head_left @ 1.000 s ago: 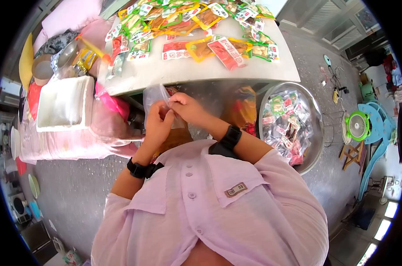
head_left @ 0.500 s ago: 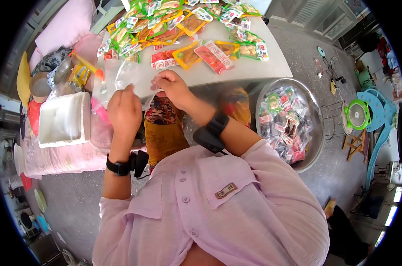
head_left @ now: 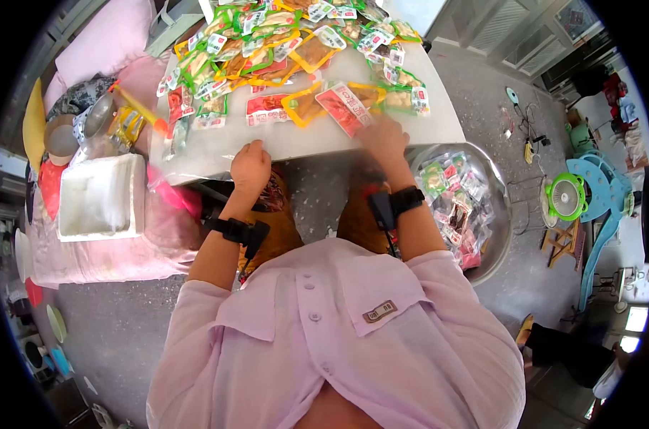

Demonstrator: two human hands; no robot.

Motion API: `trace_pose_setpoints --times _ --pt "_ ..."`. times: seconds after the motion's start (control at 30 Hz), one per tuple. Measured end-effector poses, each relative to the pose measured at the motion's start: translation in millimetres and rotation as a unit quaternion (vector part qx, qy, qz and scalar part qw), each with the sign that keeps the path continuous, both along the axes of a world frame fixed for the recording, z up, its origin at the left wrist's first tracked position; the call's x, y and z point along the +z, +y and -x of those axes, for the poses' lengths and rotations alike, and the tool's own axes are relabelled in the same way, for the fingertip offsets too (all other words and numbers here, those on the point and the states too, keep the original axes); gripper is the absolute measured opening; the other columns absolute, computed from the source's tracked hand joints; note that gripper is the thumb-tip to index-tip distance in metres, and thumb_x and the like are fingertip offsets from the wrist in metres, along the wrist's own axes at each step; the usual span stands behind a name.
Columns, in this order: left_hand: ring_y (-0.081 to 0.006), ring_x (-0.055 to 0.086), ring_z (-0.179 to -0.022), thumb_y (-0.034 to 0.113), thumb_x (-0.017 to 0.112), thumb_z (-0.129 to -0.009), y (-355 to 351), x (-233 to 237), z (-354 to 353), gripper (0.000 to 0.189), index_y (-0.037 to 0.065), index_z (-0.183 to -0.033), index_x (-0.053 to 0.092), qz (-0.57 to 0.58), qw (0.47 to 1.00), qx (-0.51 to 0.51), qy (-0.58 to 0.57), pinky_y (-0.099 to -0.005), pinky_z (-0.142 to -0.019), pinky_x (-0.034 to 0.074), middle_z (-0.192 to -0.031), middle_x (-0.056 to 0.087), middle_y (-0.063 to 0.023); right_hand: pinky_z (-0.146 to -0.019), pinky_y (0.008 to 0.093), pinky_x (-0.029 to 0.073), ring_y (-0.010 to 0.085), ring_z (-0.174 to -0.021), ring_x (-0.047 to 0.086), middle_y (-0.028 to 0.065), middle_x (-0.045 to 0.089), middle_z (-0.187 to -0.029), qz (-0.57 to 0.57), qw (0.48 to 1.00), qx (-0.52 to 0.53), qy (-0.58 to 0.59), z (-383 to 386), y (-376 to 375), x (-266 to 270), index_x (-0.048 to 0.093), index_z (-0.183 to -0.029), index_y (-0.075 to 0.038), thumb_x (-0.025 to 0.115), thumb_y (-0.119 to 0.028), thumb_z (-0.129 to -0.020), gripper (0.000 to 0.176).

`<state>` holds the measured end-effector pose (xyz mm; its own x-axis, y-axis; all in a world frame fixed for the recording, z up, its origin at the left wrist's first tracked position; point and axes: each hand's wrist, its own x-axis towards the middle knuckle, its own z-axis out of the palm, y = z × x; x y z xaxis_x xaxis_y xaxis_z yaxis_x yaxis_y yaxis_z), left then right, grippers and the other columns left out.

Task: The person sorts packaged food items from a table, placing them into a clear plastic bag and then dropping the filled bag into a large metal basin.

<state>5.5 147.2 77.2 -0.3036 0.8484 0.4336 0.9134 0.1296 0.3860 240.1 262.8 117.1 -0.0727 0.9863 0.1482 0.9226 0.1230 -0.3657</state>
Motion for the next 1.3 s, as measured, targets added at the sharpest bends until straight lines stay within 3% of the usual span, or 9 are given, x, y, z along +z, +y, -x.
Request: trace_pose_setpoints --times 0.13,0.27,0.33,0.43,0.53,0.87,0.97,1.17,1.3 --pt "-0.0335 0.05 -0.064 0.01 0.046 -0.068 0.5 6.7 -3.4 0.013 0.003 -0.077 0.05 0.024 0.999 0.0 -0.028 -0.0431 -0.057 0.041 -0.068 0.052 -0.0151 -0.076 0.0425 0.032 0.0281 -0.079 0.052 0.014 0.054 -0.087 -0.018 0.998 0.052 -0.032 9.2 1.5 -7.4 0.051 -0.084 -0.004 0.056 -0.041 -0.06 0.044" --pt "-0.0341 0.05 -0.065 0.011 0.046 -0.068 -1.1 7.3 -3.4 0.012 0.003 -0.076 0.051 -0.004 0.998 -0.006 -0.056 -0.0434 -0.058 0.041 -0.069 0.052 -0.0158 -0.068 0.0378 0.038 0.0239 -0.068 0.054 0.0113 0.055 -0.081 0.033 0.984 0.064 0.162 16.0 3.8 -25.0 0.05 -0.089 -0.002 0.059 -0.027 -0.062 0.038" --pt "-0.0341 0.05 -0.066 0.011 0.046 -0.068 -1.0 7.2 -3.4 0.013 0.003 -0.077 0.051 0.004 0.997 0.007 -0.078 -0.0435 -0.059 0.041 -0.07 0.052 -0.0159 -0.06 0.0327 0.043 0.0193 -0.064 0.054 0.0087 0.054 -0.076 0.02 0.933 0.078 0.351 18.9 3.6 -31.2 0.049 -0.091 -0.001 0.06 -0.018 -0.065 0.033" --pt "-0.0339 0.051 -0.069 0.012 0.047 -0.068 1.7 8.7 -5.9 0.015 0.003 -0.079 0.051 0.022 0.994 0.021 -0.101 -0.0431 -0.061 0.041 -0.073 0.053 -0.0159 -0.051 0.0235 0.046 0.0117 -0.064 0.053 0.0052 0.053 -0.075 0.096 0.765 0.08 0.632 25.6 -8.1 -22.8 0.048 -0.092 0.001 0.055 -0.006 -0.07 0.025" --pt "-0.0336 0.051 -0.072 0.012 0.047 -0.069 4.3 5.9 -6.5 0.017 0.003 -0.082 0.052 0.022 0.992 0.021 -0.123 -0.0419 -0.063 0.041 -0.077 0.054 -0.016 -0.051 0.0223 0.048 0.0097 -0.064 0.053 0.0039 0.052 -0.079 0.169 0.715 0.105 0.67 26.8 -28.1 9.5 0.048 -0.091 0.002 0.051 -0.006 -0.074 0.019" --pt "-0.0325 0.049 -0.08 0.008 0.046 -0.069 2.6 2.5 -5.8 0.024 0.0 -0.091 0.052 0.011 0.986 -0.008 -0.167 -0.0384 -0.07 0.041 -0.085 0.053 -0.018 -0.048 0.0225 0.046 0.0119 -0.058 0.053 0.007 0.051 -0.077 0.273 0.849 0.177 0.416 33.7 -24.9 27.5 0.047 -0.09 0.002 0.054 -0.011 -0.072 0.023" --pt "-0.0328 0.049 -0.08 0.007 0.045 -0.069 1.2 5.4 -9.7 0.024 0.0 -0.091 0.052 -0.009 0.986 -0.012 -0.166 -0.0381 -0.07 0.041 -0.084 0.053 -0.0181 -0.048 0.0229 0.046 0.0125 -0.059 0.054 0.0076 0.051 -0.075 0.295 0.829 0.212 0.426 37.0 -14.8 10.2 0.047 -0.09 0.002 0.053 -0.011 -0.072 0.023" --pt "-0.0332 0.049 -0.079 0.007 0.046 -0.069 -4.5 22.1 -23.4 0.023 0.002 -0.09 0.052 0.053 0.987 -0.046 -0.142 -0.0383 -0.069 0.041 -0.083 0.053 -0.018 -0.055 0.0243 0.047 0.0144 -0.069 0.054 0.0066 0.051 -0.081 0.358 0.761 0.122 0.527 57.0 -22.9 1.2 0.047 -0.09 0.0 0.053 -0.013 -0.074 0.021" --pt "-0.0327 0.05 -0.075 0.008 0.046 -0.069 1.5 11.9 -24.1 0.02 0.004 -0.087 0.053 -0.046 0.991 -0.069 -0.107 -0.0392 -0.066 0.041 -0.078 0.053 -0.0166 -0.057 0.0265 0.048 0.0167 -0.071 0.054 0.0085 0.051 -0.083 0.356 0.704 0.102 0.607 83.1 -30.0 -20.8 0.046 -0.088 0.001 0.052 -0.011 -0.075 0.019"
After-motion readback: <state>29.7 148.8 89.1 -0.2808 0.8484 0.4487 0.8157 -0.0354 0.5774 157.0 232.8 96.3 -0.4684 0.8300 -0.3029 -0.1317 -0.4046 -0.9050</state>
